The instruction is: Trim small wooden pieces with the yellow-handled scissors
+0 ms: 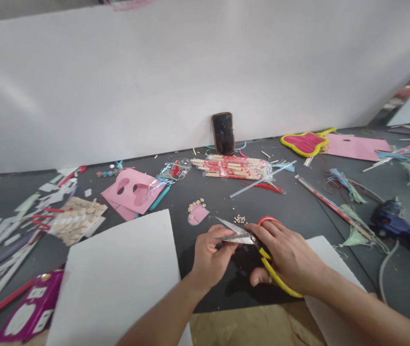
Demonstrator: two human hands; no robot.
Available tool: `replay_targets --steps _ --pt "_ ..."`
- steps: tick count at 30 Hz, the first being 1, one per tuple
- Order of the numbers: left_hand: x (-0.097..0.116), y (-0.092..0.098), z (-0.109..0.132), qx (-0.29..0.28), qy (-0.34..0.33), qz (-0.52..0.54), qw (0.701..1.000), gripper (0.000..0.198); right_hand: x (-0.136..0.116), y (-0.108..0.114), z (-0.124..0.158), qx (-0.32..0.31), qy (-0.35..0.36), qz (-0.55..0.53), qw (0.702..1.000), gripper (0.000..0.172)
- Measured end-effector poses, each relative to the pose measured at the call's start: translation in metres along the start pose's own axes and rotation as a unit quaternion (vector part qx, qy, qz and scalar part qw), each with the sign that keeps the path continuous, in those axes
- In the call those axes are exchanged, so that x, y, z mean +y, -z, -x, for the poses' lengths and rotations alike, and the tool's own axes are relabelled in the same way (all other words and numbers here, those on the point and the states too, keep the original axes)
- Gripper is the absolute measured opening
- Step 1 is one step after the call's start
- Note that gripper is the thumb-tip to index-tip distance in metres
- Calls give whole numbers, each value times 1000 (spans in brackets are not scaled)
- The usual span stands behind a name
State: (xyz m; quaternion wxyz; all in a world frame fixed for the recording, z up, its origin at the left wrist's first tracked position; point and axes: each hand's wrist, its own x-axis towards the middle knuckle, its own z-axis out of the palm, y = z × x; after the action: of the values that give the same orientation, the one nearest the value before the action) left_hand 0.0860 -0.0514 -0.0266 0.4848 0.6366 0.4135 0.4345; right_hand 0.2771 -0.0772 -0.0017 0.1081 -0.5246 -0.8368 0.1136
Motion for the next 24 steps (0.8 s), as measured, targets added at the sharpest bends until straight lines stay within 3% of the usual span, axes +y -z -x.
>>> replay_targets --steps 6,18,24 --pt "1 0 0 -26 12 6 1000 18 -1 0 0 -11 6 -18 1000 89" --pt "-1 -2 0 -65 52 66 994 23 4 -5 5 -11 17 -27 999 51" --pt "-2 -4 -1 3 27 7 1000 15 6 -8 4 -2 -15 -18 1000 45"
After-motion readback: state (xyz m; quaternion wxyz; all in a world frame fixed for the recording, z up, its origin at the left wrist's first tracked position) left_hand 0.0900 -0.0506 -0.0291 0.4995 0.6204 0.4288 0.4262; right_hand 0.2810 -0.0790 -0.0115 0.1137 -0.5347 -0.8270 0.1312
